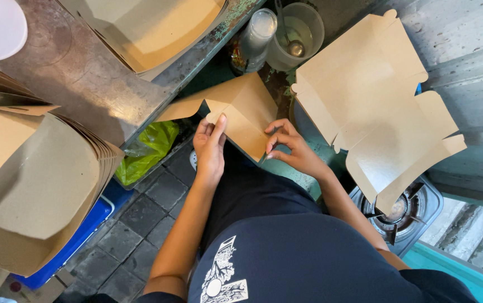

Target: The person folds flat cardboard pieces into small rectangular boxes by hand, aligning edges and tucking flaps to form the box shape. Completed boxes are stacked on the work surface.

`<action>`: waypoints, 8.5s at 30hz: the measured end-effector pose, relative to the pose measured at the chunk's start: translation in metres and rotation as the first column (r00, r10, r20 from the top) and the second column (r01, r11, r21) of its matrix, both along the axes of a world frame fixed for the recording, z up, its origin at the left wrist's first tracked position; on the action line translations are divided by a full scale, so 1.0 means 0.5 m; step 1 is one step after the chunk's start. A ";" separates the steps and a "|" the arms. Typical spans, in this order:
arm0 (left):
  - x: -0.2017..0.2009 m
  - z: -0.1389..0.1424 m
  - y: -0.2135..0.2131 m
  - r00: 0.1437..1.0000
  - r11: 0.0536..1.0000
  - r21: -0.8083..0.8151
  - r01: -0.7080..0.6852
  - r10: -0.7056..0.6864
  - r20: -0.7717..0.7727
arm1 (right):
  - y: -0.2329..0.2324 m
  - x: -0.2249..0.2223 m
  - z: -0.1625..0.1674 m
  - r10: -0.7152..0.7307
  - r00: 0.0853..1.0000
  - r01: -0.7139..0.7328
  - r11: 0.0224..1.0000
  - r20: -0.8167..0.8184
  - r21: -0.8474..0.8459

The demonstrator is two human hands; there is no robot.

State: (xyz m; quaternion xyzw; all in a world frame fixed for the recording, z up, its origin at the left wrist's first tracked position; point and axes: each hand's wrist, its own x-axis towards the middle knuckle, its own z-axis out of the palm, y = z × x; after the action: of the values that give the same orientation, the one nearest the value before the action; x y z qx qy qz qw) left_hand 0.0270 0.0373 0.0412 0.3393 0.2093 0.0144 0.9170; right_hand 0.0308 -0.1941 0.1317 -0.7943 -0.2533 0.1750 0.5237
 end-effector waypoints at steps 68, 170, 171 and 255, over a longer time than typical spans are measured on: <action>0.001 -0.039 -0.024 0.783 0.582 0.695 0.422 -0.620 0.045 | 0.051 0.028 -0.072 -0.436 0.894 0.420 0.895 -0.099 -0.151; 0.037 -0.041 -0.108 0.981 0.985 0.142 -0.100 0.074 0.179 | 0.122 0.066 0.011 -0.482 0.731 0.523 0.850 0.482 0.057; 0.037 -0.041 -0.112 0.982 0.984 0.140 -0.109 0.085 0.168 | 0.123 0.067 0.015 -0.486 0.740 0.525 0.849 0.464 0.052; 0.018 -0.051 -0.102 0.980 0.982 0.054 0.179 -0.182 0.075 | 0.102 0.045 -0.001 -0.357 0.771 0.451 0.890 0.527 -0.057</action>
State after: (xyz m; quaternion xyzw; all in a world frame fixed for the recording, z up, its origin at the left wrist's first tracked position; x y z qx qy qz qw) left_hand 0.0358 -0.0137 0.0156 0.3777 0.1406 -0.0504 0.9138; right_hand 0.0531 -0.1433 0.1311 -0.8918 -0.1865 -0.1331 0.3902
